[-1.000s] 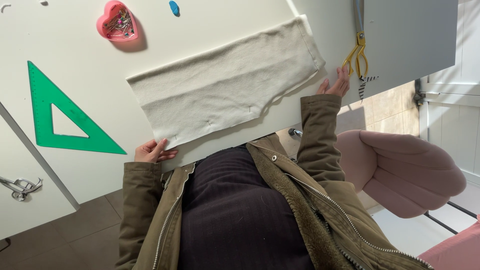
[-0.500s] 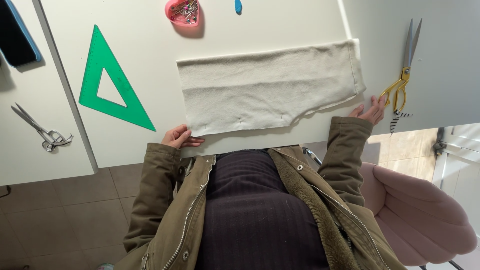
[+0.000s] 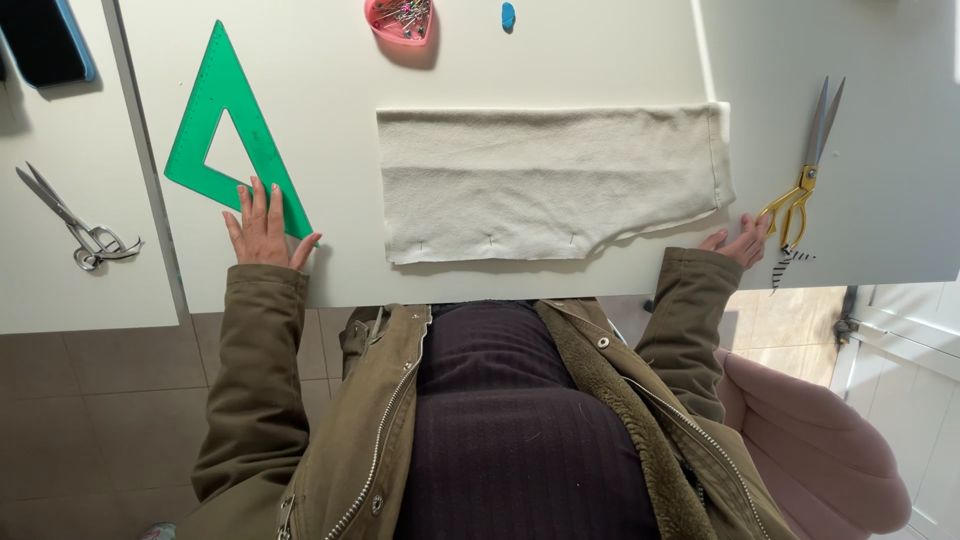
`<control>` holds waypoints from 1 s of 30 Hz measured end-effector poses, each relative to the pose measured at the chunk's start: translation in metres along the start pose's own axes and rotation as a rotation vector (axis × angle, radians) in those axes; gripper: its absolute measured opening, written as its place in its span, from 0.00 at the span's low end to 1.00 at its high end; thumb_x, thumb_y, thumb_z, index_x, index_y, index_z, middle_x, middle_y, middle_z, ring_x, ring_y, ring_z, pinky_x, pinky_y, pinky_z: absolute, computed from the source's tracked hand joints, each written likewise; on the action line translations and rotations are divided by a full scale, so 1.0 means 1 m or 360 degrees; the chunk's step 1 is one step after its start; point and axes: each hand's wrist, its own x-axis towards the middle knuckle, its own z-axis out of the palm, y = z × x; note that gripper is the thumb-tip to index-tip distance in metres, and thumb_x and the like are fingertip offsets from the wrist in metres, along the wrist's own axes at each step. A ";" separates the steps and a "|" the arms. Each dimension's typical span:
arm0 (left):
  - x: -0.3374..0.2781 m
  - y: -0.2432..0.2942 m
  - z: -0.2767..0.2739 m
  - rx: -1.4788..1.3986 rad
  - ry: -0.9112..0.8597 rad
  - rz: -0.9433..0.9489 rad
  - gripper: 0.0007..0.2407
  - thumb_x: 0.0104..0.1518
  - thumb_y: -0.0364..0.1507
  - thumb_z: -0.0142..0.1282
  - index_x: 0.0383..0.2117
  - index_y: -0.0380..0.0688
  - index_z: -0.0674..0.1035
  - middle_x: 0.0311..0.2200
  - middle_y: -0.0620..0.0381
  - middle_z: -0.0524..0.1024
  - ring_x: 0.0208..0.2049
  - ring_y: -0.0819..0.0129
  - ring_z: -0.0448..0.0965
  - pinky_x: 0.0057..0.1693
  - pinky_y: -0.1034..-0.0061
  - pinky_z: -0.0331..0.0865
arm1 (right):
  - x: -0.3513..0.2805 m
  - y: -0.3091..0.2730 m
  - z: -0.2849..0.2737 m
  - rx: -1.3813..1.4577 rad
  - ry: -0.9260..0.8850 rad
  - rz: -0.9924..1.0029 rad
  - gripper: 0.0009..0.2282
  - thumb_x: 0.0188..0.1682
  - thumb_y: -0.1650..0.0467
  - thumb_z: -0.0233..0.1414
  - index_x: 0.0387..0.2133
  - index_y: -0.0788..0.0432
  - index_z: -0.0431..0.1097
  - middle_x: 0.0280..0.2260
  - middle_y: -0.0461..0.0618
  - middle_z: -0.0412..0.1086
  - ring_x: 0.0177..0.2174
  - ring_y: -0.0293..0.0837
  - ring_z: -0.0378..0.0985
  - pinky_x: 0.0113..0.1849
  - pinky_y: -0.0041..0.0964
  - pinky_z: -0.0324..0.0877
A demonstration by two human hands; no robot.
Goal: The person uses a green triangular ruler to mark a line on a piece of white fabric with a blue marker. They then use gold-handled scissors to cut the fabric along the marked line. The person folds the fabric and repeats the measuring and cutting process on another section.
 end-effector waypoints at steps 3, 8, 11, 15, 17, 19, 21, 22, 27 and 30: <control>-0.033 0.003 0.009 0.0194 -0.0193 0.0087 0.44 0.55 0.53 0.61 0.73 0.36 0.61 0.75 0.39 0.48 0.76 0.45 0.40 0.73 0.34 0.35 | -0.003 0.010 0.004 -0.0020 -0.0003 -0.0004 0.18 0.51 0.77 0.52 0.56 0.63 0.64 0.67 0.61 0.55 0.65 0.59 0.56 0.65 0.57 0.54; -0.074 0.035 -0.017 0.0192 -0.0562 -0.0018 0.48 0.45 0.62 0.60 0.73 0.50 0.59 0.75 0.54 0.50 0.72 0.56 0.48 0.69 0.40 0.43 | 0.025 0.020 -0.010 -0.0070 -0.0028 0.0035 0.20 0.50 0.76 0.53 0.57 0.61 0.63 0.66 0.59 0.57 0.66 0.57 0.57 0.66 0.56 0.53; -0.078 0.040 -0.027 0.0294 -0.0358 0.0304 0.48 0.29 0.61 0.65 0.64 0.57 0.66 0.69 0.52 0.55 0.63 0.47 0.53 0.62 0.34 0.44 | 0.046 0.040 -0.009 -0.0161 -0.0018 0.0017 0.23 0.52 0.74 0.55 0.62 0.62 0.60 0.67 0.60 0.56 0.65 0.58 0.57 0.65 0.55 0.53; -0.092 0.022 -0.012 0.0891 -0.0161 0.0517 0.31 0.49 0.41 0.68 0.63 0.69 0.72 0.64 0.59 0.66 0.63 0.56 0.65 0.66 0.38 0.53 | 0.064 0.043 -0.007 -0.0349 -0.0144 -0.0104 0.29 0.54 0.71 0.58 0.68 0.65 0.55 0.66 0.65 0.54 0.61 0.64 0.57 0.60 0.60 0.55; -0.091 0.006 0.002 0.0693 0.0127 0.0627 0.25 0.58 0.32 0.68 0.63 0.67 0.74 0.61 0.59 0.70 0.60 0.57 0.69 0.68 0.41 0.54 | 0.071 0.035 -0.006 -0.0381 -0.0214 -0.0003 0.30 0.55 0.70 0.58 0.69 0.63 0.54 0.66 0.63 0.55 0.60 0.64 0.59 0.59 0.60 0.57; -0.103 -0.004 0.008 0.0755 0.0349 0.0939 0.25 0.61 0.19 0.65 0.60 0.71 0.80 0.46 0.64 0.72 0.47 0.70 0.71 0.71 0.43 0.56 | 0.073 0.038 -0.007 -0.0386 -0.0367 0.0306 0.30 0.53 0.68 0.56 0.69 0.59 0.53 0.65 0.59 0.56 0.59 0.62 0.62 0.57 0.57 0.62; -0.077 0.003 -0.010 0.0676 0.0384 0.1042 0.25 0.61 0.17 0.61 0.58 0.71 0.80 0.42 0.63 0.71 0.46 0.70 0.73 0.70 0.41 0.58 | 0.073 0.031 -0.012 -0.0402 -0.0378 0.0344 0.32 0.52 0.67 0.57 0.69 0.60 0.52 0.64 0.60 0.56 0.57 0.63 0.62 0.56 0.56 0.63; -0.064 0.007 -0.019 0.0597 0.0415 0.1141 0.25 0.60 0.15 0.58 0.56 0.71 0.79 0.38 0.62 0.70 0.45 0.71 0.75 0.70 0.40 0.59 | 0.073 0.028 -0.016 -0.0417 -0.0394 0.0382 0.33 0.51 0.66 0.58 0.69 0.61 0.51 0.63 0.61 0.56 0.56 0.64 0.62 0.55 0.55 0.64; -0.006 0.040 -0.017 0.0465 0.0475 0.1213 0.24 0.64 0.18 0.59 0.61 0.72 0.78 0.35 0.61 0.66 0.42 0.71 0.72 0.70 0.44 0.62 | 0.057 0.017 -0.016 -0.0464 -0.0421 0.0485 0.33 0.50 0.63 0.60 0.67 0.60 0.54 0.61 0.60 0.57 0.54 0.65 0.61 0.54 0.57 0.63; 0.008 0.058 0.003 0.0539 0.0472 0.1317 0.26 0.64 0.20 0.57 0.65 0.73 0.74 0.38 0.61 0.66 0.44 0.72 0.72 0.71 0.47 0.57 | 0.041 0.030 -0.011 -0.0419 -0.0389 0.0424 0.31 0.53 0.62 0.60 0.66 0.60 0.57 0.62 0.62 0.58 0.55 0.66 0.61 0.55 0.59 0.62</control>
